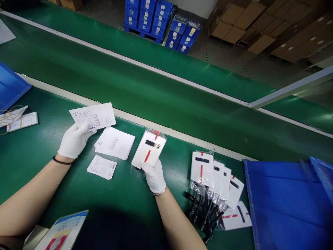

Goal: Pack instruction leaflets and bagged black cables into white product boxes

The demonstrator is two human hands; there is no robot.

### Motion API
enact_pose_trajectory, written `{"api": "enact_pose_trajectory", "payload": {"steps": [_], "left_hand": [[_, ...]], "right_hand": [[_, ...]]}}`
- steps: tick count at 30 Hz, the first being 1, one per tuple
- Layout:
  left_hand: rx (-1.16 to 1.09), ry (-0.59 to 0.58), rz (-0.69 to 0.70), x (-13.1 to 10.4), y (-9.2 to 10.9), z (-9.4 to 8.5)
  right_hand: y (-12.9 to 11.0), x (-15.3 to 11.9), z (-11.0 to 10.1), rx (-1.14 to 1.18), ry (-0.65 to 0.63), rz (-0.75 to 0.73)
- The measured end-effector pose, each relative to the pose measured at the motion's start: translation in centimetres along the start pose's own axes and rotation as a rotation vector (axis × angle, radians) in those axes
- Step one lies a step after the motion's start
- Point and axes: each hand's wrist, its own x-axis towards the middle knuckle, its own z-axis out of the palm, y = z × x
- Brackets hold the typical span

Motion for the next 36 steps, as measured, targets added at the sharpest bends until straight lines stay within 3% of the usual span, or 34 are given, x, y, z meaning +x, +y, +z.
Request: {"api": "enact_pose_trajectory", "payload": {"steps": [15,26,36], "left_hand": [[-0.108,0.025,-0.015,0.54,-0.45,-0.5],[-0.11,0.065,-0.057,0.16,0.02,0.18],[-0.145,0.035,-0.043,0.52,-0.82,-0.67]], "right_hand": [[0.18,0.39,0.14,0.059,0.008,-0.006],[-0.32,0.51,0.49,0.092,0.047,0.06],[0.29,0.08,0.02,0.031,0.014,0.016]]}}
